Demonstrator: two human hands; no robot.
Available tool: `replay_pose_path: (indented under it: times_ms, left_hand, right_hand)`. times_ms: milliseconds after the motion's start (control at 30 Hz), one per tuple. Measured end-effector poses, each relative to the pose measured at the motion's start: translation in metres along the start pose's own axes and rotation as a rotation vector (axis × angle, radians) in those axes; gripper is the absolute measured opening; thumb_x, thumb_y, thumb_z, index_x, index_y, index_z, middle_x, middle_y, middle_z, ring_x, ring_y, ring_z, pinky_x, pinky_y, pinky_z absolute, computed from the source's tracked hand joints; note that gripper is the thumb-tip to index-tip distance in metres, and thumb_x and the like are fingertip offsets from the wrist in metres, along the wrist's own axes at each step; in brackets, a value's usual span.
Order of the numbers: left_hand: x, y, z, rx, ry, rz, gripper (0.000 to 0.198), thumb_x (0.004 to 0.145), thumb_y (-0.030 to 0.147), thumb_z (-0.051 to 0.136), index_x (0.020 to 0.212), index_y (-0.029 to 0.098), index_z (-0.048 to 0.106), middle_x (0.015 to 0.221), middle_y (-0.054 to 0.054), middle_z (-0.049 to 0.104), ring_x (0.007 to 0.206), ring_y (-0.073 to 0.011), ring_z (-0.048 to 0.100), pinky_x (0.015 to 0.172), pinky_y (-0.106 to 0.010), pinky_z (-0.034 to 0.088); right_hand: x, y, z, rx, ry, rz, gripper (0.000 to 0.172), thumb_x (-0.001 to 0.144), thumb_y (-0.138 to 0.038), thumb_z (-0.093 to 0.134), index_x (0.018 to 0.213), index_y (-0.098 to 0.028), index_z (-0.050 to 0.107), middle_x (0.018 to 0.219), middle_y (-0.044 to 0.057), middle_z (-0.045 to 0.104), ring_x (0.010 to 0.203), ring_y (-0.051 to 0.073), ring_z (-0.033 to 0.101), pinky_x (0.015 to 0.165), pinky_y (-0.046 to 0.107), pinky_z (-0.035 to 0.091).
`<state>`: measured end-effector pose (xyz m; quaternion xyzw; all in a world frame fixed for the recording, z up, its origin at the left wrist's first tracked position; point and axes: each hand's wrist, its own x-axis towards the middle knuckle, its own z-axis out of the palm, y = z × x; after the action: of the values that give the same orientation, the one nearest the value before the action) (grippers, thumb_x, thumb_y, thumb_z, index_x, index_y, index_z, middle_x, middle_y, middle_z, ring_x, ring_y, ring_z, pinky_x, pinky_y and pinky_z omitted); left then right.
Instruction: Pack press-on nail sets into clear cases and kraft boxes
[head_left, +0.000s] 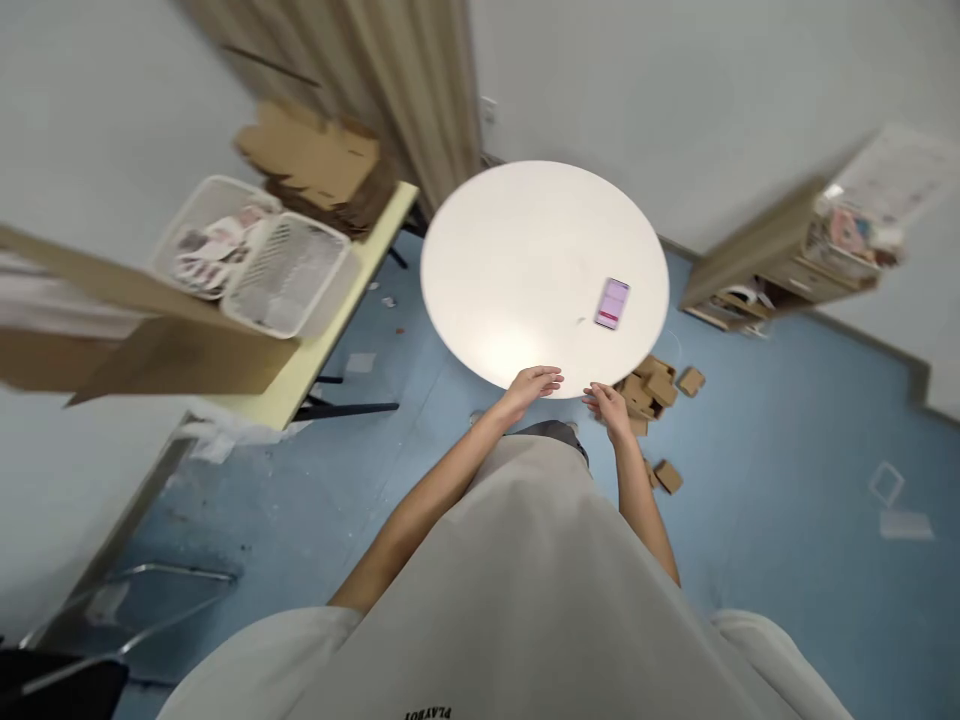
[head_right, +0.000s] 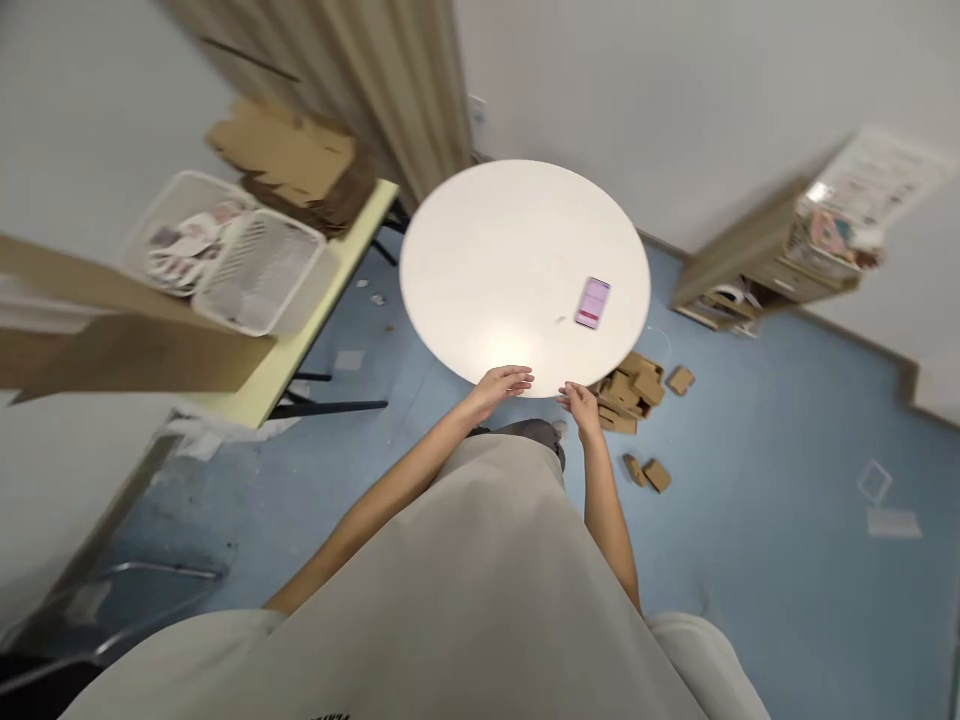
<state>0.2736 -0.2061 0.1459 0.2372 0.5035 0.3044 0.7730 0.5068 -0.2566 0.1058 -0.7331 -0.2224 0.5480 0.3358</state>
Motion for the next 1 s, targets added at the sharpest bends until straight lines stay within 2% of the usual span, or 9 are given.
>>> replay_pose_path:
  times_ms: [133,267,467,667,767,867,933,1000]
  left_hand:
    - [-0.03,0.029,-0.074,-0.155,0.127,0.183,0.02,0.095,0.03,0.083,0.111,0.019,0.083,0.121,-0.017,0.084,0.112,-0.0276,0.079,0.118,-0.052,0.052]
    - [-0.053,0.05,-0.135,-0.276,0.285,0.289,0.02,0.096,0.031,0.08,0.113,0.021,0.082,0.122,-0.014,0.084,0.115,-0.0264,0.078,0.116,-0.048,0.054]
    - [-0.073,0.077,-0.208,-0.401,0.507,0.4,0.019,0.1,0.028,0.072,0.114,0.02,0.081,0.124,-0.014,0.084,0.114,-0.0252,0.078,0.114,-0.046,0.055]
    - [-0.07,0.104,-0.279,-0.423,0.748,0.418,0.018,0.096,0.028,0.076,0.113,0.023,0.08,0.124,-0.012,0.082,0.116,-0.0264,0.077,0.116,-0.047,0.055]
    - [-0.06,0.121,-0.32,-0.308,0.977,0.419,0.019,0.092,0.023,0.078,0.111,0.022,0.078,0.131,-0.015,0.079,0.127,-0.0299,0.074,0.122,-0.049,0.051]
    - [-0.052,0.135,-0.364,-0.033,1.188,0.406,0.032,0.091,0.02,0.077,0.123,0.02,0.075,0.146,-0.02,0.07,0.143,-0.0347,0.065,0.129,-0.051,0.046]
    - [-0.046,0.142,-0.394,0.187,1.256,0.374,0.044,0.089,0.02,0.078,0.133,0.019,0.072,0.154,-0.022,0.065,0.154,-0.0368,0.056,0.135,-0.052,0.038]
    - [-0.041,0.148,-0.42,0.396,1.251,0.275,0.052,0.09,0.021,0.077,0.141,0.016,0.067,0.162,-0.024,0.058,0.161,-0.0389,0.048,0.138,-0.053,0.034]
  right_hand:
    - [-0.019,-0.04,0.107,-0.104,-0.265,-0.104,0.05,0.089,-0.058,0.083,0.122,-0.022,0.077,0.129,0.013,0.083,0.105,0.023,0.082,0.097,0.037,0.062]
    - [-0.039,-0.087,0.196,-0.236,-0.475,-0.198,0.053,0.089,-0.064,0.083,0.123,-0.023,0.078,0.13,0.013,0.083,0.108,0.026,0.082,0.101,0.041,0.062]
    - [-0.042,-0.147,0.298,-0.338,-0.659,-0.332,0.05,0.092,-0.065,0.081,0.121,-0.025,0.079,0.128,0.013,0.083,0.109,0.027,0.082,0.104,0.046,0.062]
    - [-0.013,-0.173,0.399,-0.354,-0.797,-0.327,0.056,0.086,-0.069,0.084,0.119,-0.023,0.079,0.125,0.012,0.084,0.107,0.027,0.082,0.103,0.046,0.063]
    - [0.003,-0.182,0.45,-0.362,-0.859,-0.295,0.056,0.086,-0.068,0.084,0.116,-0.022,0.078,0.122,0.013,0.084,0.104,0.026,0.082,0.101,0.045,0.064]
    - [0.021,-0.191,0.494,-0.401,-0.929,-0.271,0.055,0.088,-0.067,0.083,0.118,-0.022,0.078,0.12,0.013,0.085,0.102,0.026,0.082,0.1,0.045,0.064]
    - [0.034,-0.196,0.518,-0.443,-0.985,-0.262,0.056,0.088,-0.068,0.081,0.119,-0.021,0.078,0.119,0.013,0.084,0.103,0.027,0.082,0.101,0.045,0.064]
    - [0.05,-0.201,0.538,-0.483,-1.04,-0.25,0.058,0.088,-0.069,0.08,0.121,-0.021,0.079,0.12,0.013,0.084,0.104,0.028,0.083,0.102,0.046,0.065]
